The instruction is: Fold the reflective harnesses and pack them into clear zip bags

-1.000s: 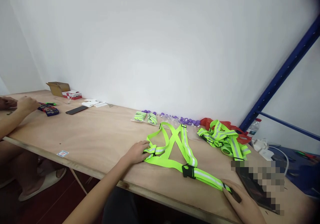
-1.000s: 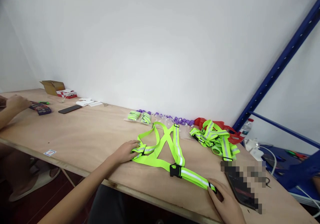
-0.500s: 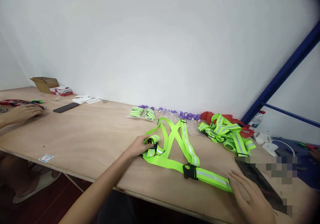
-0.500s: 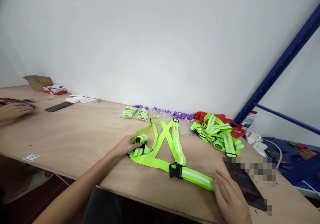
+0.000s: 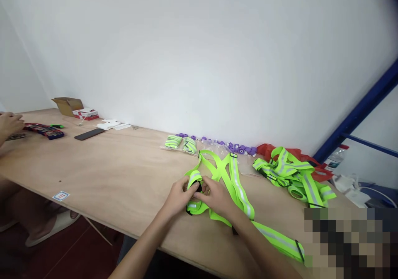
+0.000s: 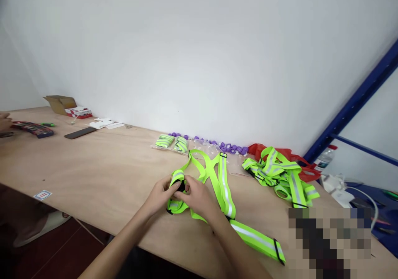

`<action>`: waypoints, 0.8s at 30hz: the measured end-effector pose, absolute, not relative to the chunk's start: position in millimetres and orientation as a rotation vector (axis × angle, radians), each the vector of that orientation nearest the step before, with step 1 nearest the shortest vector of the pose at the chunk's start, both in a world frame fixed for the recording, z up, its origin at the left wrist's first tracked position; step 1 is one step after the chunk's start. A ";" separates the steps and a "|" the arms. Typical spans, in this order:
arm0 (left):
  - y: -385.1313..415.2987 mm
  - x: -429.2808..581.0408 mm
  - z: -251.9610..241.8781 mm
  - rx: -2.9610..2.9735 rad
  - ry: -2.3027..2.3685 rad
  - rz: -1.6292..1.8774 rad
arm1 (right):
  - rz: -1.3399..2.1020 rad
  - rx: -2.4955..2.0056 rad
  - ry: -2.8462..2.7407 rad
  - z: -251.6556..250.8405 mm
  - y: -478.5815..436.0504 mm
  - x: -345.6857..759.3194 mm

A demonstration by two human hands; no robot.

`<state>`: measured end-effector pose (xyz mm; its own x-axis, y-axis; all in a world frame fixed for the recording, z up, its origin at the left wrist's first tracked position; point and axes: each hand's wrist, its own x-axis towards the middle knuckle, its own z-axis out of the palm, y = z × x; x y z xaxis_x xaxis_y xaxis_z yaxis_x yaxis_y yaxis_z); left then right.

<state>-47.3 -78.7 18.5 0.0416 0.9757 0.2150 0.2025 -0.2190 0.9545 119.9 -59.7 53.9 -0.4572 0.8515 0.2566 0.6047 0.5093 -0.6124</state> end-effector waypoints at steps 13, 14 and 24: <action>-89.6 -78.9 -6.3 1.099 1.339 1.348 | 1.203 -0.893 -1.651 27.1 -44.9 150.2; -92.5 -83.1 -8.2 1.108 1.348 1.345 | 1.244 -0.883 -1.608 26.0 -45.2 153.8; -112.7 -72.9 4.2 1.667 1.448 1.048 | 1.366 -0.857 -1.313 13.7 -41.6 159.3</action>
